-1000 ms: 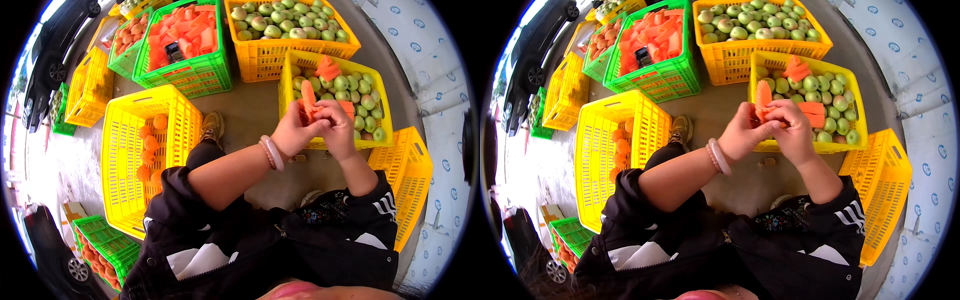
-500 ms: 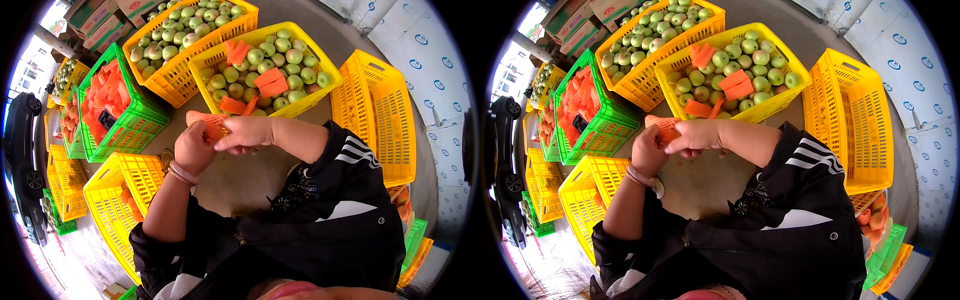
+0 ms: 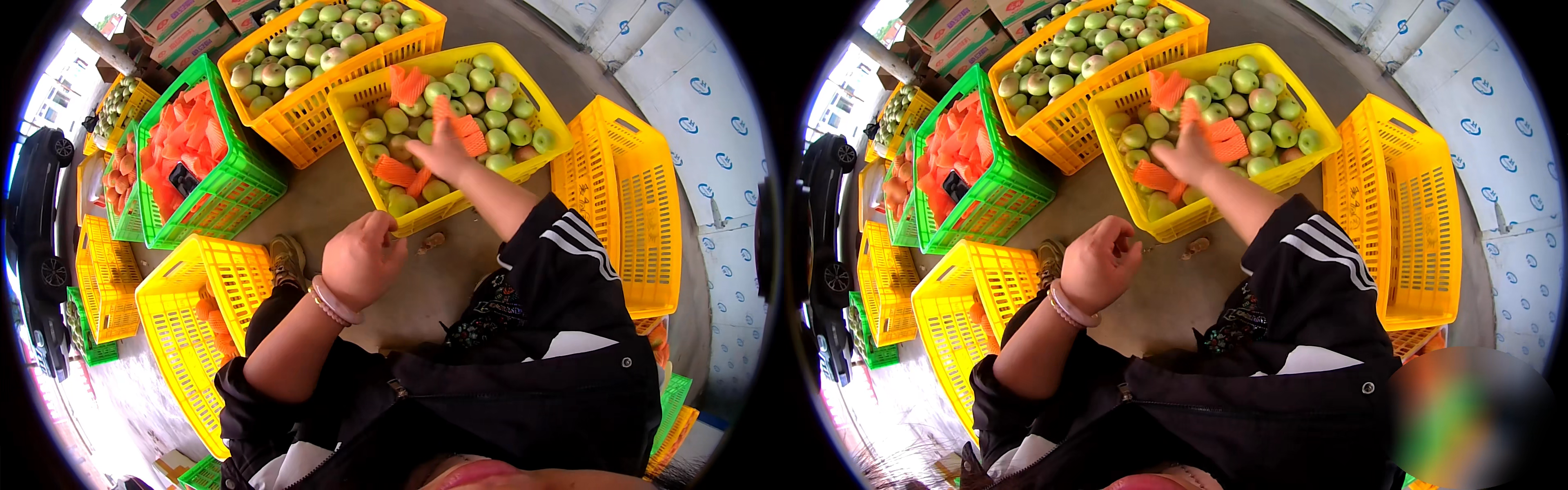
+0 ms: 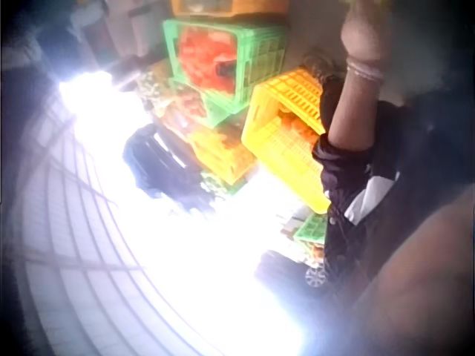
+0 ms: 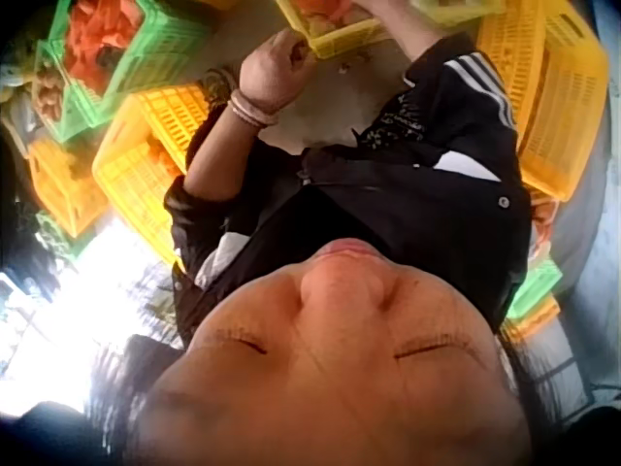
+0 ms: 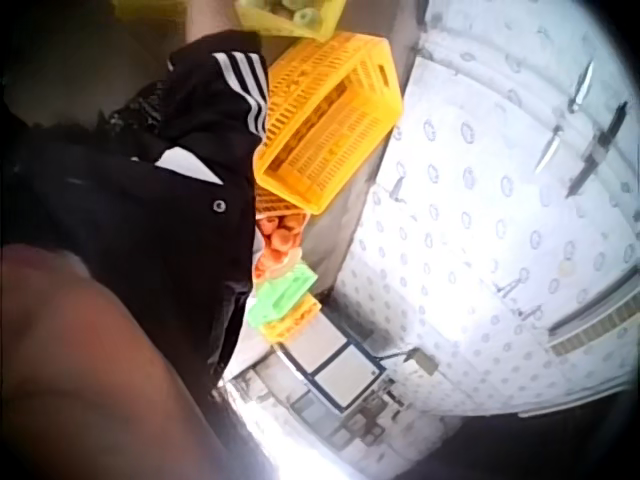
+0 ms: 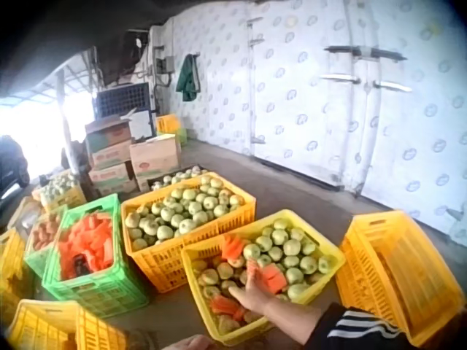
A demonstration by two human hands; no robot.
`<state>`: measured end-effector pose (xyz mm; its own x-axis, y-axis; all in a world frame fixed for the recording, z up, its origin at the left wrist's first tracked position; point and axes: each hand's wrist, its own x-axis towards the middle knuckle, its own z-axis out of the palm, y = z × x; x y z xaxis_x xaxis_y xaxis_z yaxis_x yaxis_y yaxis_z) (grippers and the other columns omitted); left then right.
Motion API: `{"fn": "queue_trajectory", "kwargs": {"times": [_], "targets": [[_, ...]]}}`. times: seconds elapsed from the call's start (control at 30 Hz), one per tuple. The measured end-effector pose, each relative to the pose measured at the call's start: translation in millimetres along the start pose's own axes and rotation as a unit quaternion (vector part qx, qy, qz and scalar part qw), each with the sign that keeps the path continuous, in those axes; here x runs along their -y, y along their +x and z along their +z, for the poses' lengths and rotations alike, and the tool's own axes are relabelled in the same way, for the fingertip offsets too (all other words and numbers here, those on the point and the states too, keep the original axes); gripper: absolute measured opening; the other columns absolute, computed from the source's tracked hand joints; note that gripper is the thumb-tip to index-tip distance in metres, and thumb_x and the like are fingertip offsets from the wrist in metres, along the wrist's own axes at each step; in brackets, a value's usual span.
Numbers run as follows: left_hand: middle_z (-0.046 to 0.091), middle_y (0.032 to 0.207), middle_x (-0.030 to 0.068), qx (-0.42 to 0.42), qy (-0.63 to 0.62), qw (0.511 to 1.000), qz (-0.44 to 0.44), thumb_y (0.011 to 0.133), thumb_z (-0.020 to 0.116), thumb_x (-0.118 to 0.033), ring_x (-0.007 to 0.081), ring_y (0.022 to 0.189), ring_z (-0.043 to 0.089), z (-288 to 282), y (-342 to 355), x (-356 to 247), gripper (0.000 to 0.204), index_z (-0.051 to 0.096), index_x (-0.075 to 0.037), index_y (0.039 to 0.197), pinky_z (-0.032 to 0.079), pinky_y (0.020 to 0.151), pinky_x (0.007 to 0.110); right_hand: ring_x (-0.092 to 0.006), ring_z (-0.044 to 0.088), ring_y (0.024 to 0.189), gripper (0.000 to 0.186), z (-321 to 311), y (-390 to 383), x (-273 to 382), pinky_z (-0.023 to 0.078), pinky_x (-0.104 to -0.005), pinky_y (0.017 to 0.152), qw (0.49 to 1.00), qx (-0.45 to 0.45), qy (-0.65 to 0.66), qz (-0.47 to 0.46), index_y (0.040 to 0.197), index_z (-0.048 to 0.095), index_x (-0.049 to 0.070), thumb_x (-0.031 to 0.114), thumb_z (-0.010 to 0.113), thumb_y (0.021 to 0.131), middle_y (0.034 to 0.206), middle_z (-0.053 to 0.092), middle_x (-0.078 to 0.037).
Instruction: The person repeatedly picks green apples from a yellow crate, wraps each one in an orange foam net, and places the wrapped apple into a separate yellow crate. The task is performed by hand without tools.
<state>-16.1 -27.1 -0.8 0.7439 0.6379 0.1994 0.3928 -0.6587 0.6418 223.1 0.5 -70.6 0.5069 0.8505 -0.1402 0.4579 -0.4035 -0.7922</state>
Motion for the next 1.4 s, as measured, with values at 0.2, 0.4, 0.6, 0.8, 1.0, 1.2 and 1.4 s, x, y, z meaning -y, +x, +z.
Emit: {"fn": "queue_trajectory", "kwargs": {"times": [0.2, 0.4, 0.6, 0.8, 1.0, 1.2, 1.4], "targets": [[0.062, 0.078, 0.0072, 0.036, 0.002, 0.995, 0.093, 0.077, 0.068, -0.014, 0.0272, 0.070, 0.061, -6, -18, -7, 0.015, 0.058, -0.007, 0.086, 0.050, 0.063, 0.038, -0.0296, 0.054, 0.125, 0.072, -86, 53, -139, 0.042, -0.0392, 0.103, 0.889, 0.090, -0.405, 0.193, 0.133, 0.054, 0.003, 0.050, 0.069, 0.080, 0.135, 0.056, -0.018], [0.060, 0.080, 0.0080, 0.074, 0.007, 0.992, 0.105, 0.080, 0.066, -0.020, 0.0289, 0.074, 0.061, -3, -24, 3, 0.018, 0.058, -0.007, 0.087, 0.050, 0.067, 0.041, -0.0299, 0.054, 0.125, 0.080, -84, 68, -153, 0.045, -0.0409, 0.098, 0.877, 0.123, -0.397, 0.240, 0.130, 0.059, 0.005, 0.056, 0.075, 0.069, 0.137, 0.055, -0.016], [0.060, 0.080, 0.0092, 0.102, 0.008, 0.989, 0.107, 0.081, 0.065, -0.022, 0.0304, 0.077, 0.062, 0, -24, 8, 0.018, 0.057, -0.007, 0.086, 0.051, 0.068, 0.043, -0.0312, 0.054, 0.125, 0.086, -81, 69, -159, 0.046, -0.0419, 0.098, 0.879, 0.115, -0.400, 0.232, 0.129, 0.058, 0.000, 0.054, 0.076, 0.065, 0.136, 0.054, -0.021], [0.061, 0.083, 0.0097, 0.117, 0.015, 0.990, 0.076, 0.081, 0.064, -0.022, 0.0315, 0.080, 0.063, -6, -16, 6, 0.019, 0.057, -0.006, 0.088, 0.051, 0.070, 0.044, -0.0310, 0.057, 0.119, 0.093, -80, 47, -123, 0.047, -0.0405, 0.097, 0.963, 0.088, -0.133, 0.218, 0.138, 0.042, -0.007, 0.047, 0.076, 0.070, 0.137, 0.050, -0.022], [0.056, 0.114, 0.0140, 0.042, -0.006, 0.999, 0.003, 0.082, 0.068, -0.026, 0.0318, 0.093, 0.064, -13, -3, 15, 0.049, 0.050, -0.005, 0.122, 0.054, 0.080, 0.043, -0.0211, 0.060, 0.110, 0.054, -55, -10, -26, 0.050, -0.0388, 0.095, 0.906, 0.183, 0.371, 0.093, 0.130, 0.050, -0.001, 0.032, 0.064, 0.090, 0.122, 0.059, -0.012], [0.051, 0.127, 0.0161, -0.138, -0.059, 0.988, 0.026, 0.075, 0.078, -0.030, 0.0353, 0.097, 0.064, -22, 4, 1, 0.081, 0.034, -0.006, 0.138, 0.055, 0.079, 0.042, -0.0193, 0.057, 0.115, 0.048, -24, -100, 88, 0.046, -0.0348, 0.098, 0.836, 0.264, 0.480, 0.021, 0.130, 0.051, 0.003, 0.032, 0.060, 0.093, 0.124, 0.059, -0.008], [0.064, 0.105, 0.0184, -0.167, -0.157, 0.972, -0.040, 0.066, 0.084, -0.033, 0.0340, 0.091, 0.067, -32, 6, -3, 0.073, 0.048, -0.003, 0.122, 0.056, 0.076, 0.039, -0.0182, 0.052, 0.120, 0.047, -24, -142, 111, 0.042, -0.0359, 0.103, 0.827, 0.242, 0.507, -0.022, 0.137, 0.044, 0.005, 0.034, 0.048, 0.101, 0.132, 0.053, -0.007]]}}
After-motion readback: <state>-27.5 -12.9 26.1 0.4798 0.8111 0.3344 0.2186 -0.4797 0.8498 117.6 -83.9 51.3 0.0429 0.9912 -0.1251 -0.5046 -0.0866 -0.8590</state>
